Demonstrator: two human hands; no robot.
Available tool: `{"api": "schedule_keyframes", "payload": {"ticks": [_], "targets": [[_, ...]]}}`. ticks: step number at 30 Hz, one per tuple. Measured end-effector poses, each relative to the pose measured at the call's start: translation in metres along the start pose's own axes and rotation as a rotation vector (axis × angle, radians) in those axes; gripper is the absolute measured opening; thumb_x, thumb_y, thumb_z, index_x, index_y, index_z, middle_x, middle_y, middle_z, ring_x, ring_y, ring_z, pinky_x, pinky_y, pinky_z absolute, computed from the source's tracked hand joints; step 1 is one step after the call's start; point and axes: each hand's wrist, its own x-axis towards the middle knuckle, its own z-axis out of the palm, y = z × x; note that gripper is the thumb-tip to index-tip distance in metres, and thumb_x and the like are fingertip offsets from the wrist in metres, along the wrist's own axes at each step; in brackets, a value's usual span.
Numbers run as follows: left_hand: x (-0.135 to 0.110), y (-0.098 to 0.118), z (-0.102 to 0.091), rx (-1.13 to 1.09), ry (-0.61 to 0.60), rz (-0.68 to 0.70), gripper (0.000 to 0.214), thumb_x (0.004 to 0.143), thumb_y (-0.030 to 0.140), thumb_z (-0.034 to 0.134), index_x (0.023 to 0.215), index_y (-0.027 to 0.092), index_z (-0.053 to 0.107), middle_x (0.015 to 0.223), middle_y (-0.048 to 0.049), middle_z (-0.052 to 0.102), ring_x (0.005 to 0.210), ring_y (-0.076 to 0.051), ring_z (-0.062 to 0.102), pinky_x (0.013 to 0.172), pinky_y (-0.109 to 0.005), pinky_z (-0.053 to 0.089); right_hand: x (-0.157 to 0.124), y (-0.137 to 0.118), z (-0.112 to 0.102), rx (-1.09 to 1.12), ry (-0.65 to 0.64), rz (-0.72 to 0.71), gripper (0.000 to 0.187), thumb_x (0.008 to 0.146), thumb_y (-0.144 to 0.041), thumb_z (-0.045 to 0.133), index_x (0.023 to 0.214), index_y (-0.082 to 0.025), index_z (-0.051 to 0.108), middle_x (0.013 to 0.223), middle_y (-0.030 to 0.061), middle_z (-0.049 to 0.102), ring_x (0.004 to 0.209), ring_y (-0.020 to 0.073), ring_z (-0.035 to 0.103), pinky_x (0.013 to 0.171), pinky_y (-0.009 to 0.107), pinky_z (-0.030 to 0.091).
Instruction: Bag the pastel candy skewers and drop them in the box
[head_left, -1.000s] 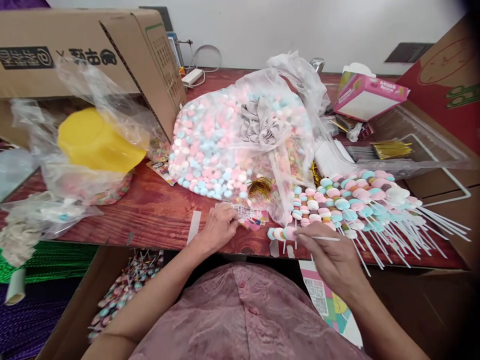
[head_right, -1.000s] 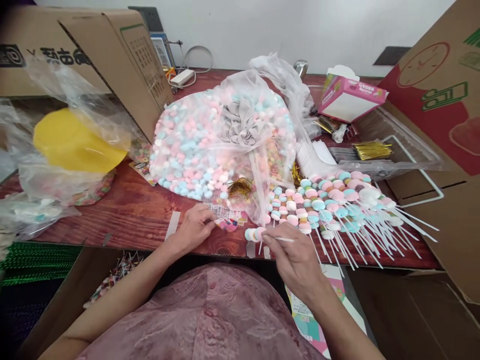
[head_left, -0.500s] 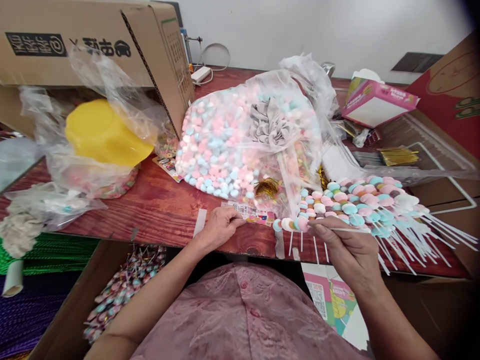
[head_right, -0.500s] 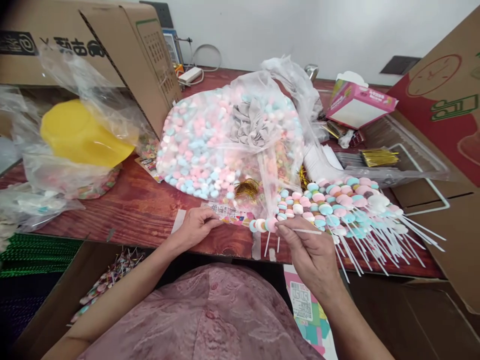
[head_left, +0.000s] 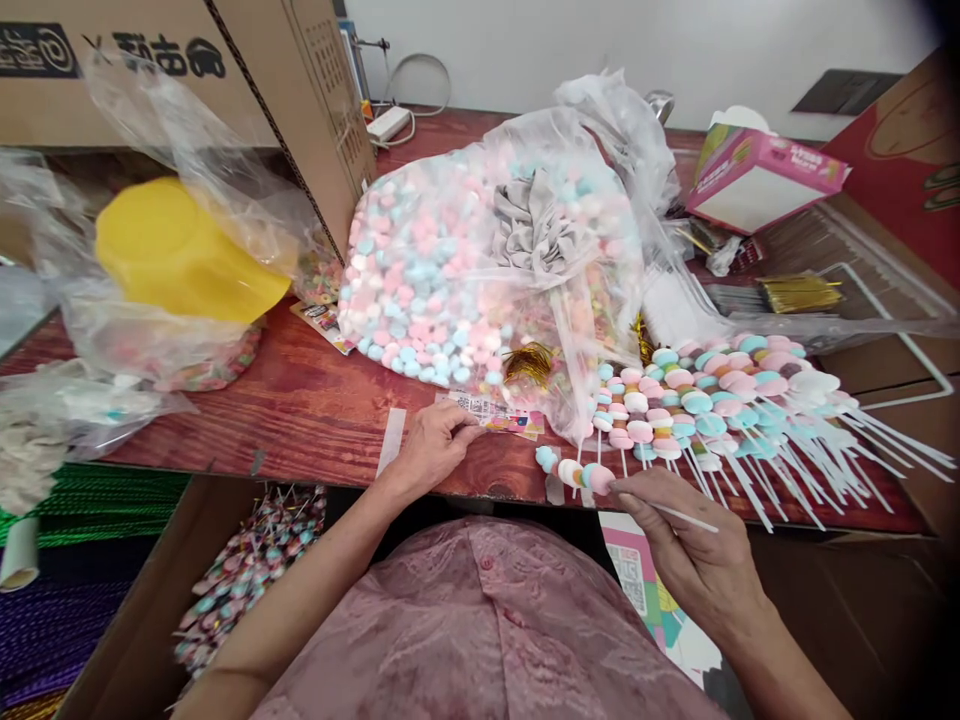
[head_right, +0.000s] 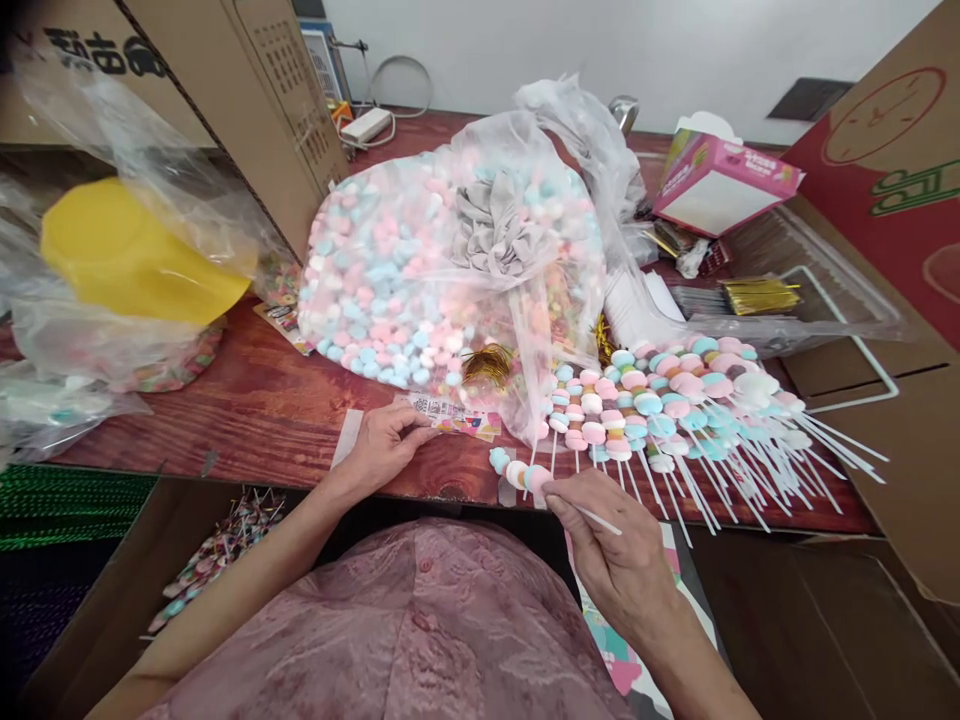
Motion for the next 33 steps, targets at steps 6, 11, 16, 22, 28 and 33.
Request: {"api": "schedule_keyframes", "payload": {"ticks": [6,11,16,22,28,33], "targets": [[-0.002,0.002,0.001,0.039,0.006,0.008,0.014,0.083,0.013,0.068,0.069,0.016,0.067,0.068,-0.0001,0.063,0.067,-0.013,0.055,0.064,-0.025,0.038,0.01,0.002,0.004,0.019,0.037,-0.048,0.029,0.087,-0.004,0.059,0.107,-0.023,0.067,0.086,0.0021,0.071,0.076,0.017,0.066,0.069,0.032,0.054],[-0.003,0.003,0.001,0.061,-0.001,-0.003,0.014,0.084,0.014,0.067,0.07,0.016,0.067,0.069,-0.0006,0.063,0.068,-0.014,0.056,0.065,-0.025,0.038,0.019,0.001,0.008,-0.024,0.038,-0.104,0.028,0.087,-0.003,0.058,0.106,-0.021,0.067,0.084,0.0028,0.07,0.075,0.0168,0.066,0.07,0.032,0.053],[-0.003,0.002,0.001,0.068,-0.006,-0.017,0.013,0.084,0.014,0.066,0.072,0.016,0.068,0.071,-0.0012,0.064,0.07,-0.014,0.057,0.067,-0.026,0.039,0.027,0.002,0.008,-0.1,0.029,-0.189,0.027,0.086,-0.001,0.059,0.106,-0.019,0.065,0.085,0.0043,0.071,0.078,0.0171,0.067,0.073,0.032,0.054],[-0.004,0.003,0.002,0.087,0.003,-0.006,0.011,0.084,0.013,0.066,0.075,0.016,0.07,0.073,-0.0017,0.065,0.071,-0.015,0.058,0.068,-0.027,0.04,0.036,0.003,0.008,-0.151,0.009,-0.258,0.023,0.088,-0.004,0.058,0.105,-0.02,0.063,0.085,0.0041,0.073,0.077,0.0184,0.068,0.08,0.037,0.055],[-0.004,-0.001,-0.002,0.063,-0.028,0.068,0.014,0.089,0.019,0.064,0.078,0.017,0.072,0.073,-0.0023,0.064,0.071,-0.015,0.058,0.067,-0.026,0.042,0.05,0.006,0.007,-0.138,-0.038,-0.241,0.021,0.09,-0.006,0.055,0.099,-0.023,0.063,0.081,0.0019,0.073,0.074,0.0178,0.07,0.067,0.032,0.055],[-0.004,-0.006,-0.007,0.005,-0.069,0.098,0.015,0.091,0.023,0.061,0.086,0.016,0.074,0.077,-0.004,0.067,0.074,-0.015,0.061,0.069,-0.026,0.044,0.06,0.013,0.01,-0.191,-0.074,-0.254,0.016,0.093,-0.009,0.054,0.093,-0.022,0.061,0.077,0.0018,0.072,0.07,0.0171,0.068,0.063,0.031,0.052]]}}
